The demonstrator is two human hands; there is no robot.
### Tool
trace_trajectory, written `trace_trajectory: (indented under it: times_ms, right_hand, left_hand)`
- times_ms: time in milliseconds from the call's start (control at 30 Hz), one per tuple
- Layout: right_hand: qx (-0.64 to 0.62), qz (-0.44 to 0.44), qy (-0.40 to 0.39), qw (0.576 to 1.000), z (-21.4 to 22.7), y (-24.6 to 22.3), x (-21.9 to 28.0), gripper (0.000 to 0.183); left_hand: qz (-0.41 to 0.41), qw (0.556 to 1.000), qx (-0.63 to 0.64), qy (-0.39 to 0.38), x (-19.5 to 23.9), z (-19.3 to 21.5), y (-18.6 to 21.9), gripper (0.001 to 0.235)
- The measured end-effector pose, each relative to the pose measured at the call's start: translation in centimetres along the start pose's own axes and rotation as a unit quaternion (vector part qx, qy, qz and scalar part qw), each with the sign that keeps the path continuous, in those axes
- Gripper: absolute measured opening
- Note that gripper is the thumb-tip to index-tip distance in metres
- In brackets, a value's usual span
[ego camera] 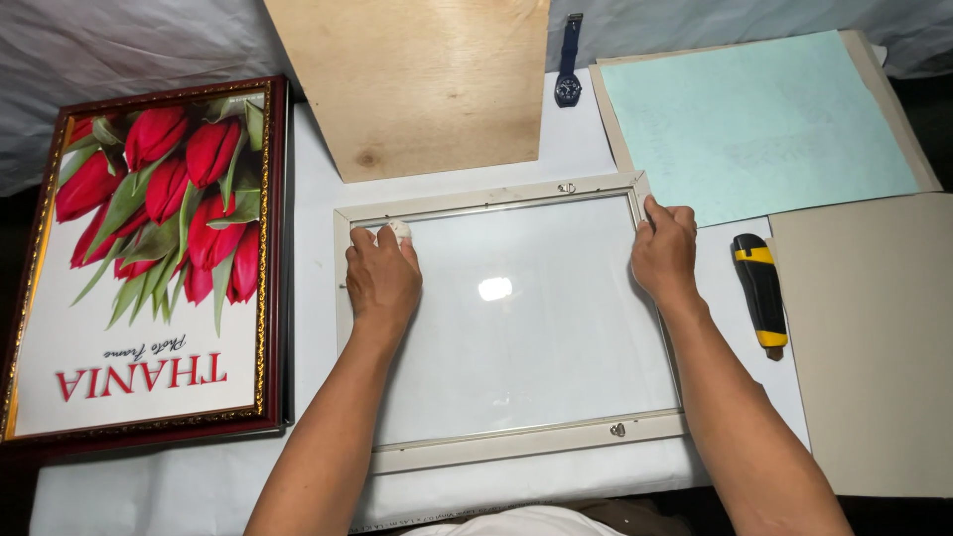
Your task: Cleaning the glass surface of a picture frame using a brush and a rag.
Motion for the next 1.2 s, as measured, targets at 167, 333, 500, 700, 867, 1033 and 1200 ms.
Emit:
trace_trajectory:
  times_ms: [167, 333, 500, 700, 867, 1033, 1200]
  right_hand:
    - [-0.021, -0.025, -0.011, 0.999, 0.1, 0.2, -0.1, 0.046]
    - [-0.044, -0.046, -0.025, 0.998, 0.4, 0.4, -0.1, 0.049]
    - [-0.065, -0.052, -0.027, 0.996, 0.6, 0.2, -0.2, 0.050]
    - [-0.075, -0.038, -0.021, 0.996, 0.1, 1.2, -0.3, 0.052]
    - [-0.084, -0.038, -0.018, 0.996, 0.0, 1.5, -0.4, 0.053]
    - [-0.089, -0.030, -0.002, 0.996, -0.6, 2.7, -0.4, 0.053]
    - [-0.098, -0.028, 0.005, 0.995, -0.1, 2.2, -0.4, 0.052]
  left_hand:
    - [0.027, 0.998, 0.047, -0.027, -0.1, 0.4, 2.2, 0.040]
    - [0.031, 0.995, 0.069, -0.067, -0.1, -0.3, 4.8, 0.042]
    - [0.018, 0.994, 0.067, -0.089, 0.1, -1.2, 7.5, 0.046]
    - [-0.016, 0.991, 0.081, -0.103, 0.4, -1.8, 12.2, 0.044]
    - [-0.042, 0.989, 0.086, -0.110, 0.8, -2.8, 15.5, 0.041]
    - [-0.069, 0.985, 0.096, -0.124, 1.2, -3.9, 18.9, 0.040]
    - [-0.105, 0.979, 0.100, -0.145, 1.5, -4.6, 22.7, 0.036]
Point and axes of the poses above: each hand's wrist, its own x-axis away from the middle knuckle, its own z-axis out of the back of the hand, y = z × x, the point moved 8 cm from there along -x, towards the middle knuckle, and after that the axes turned 13 degrees about y, right-handed, at the moved point
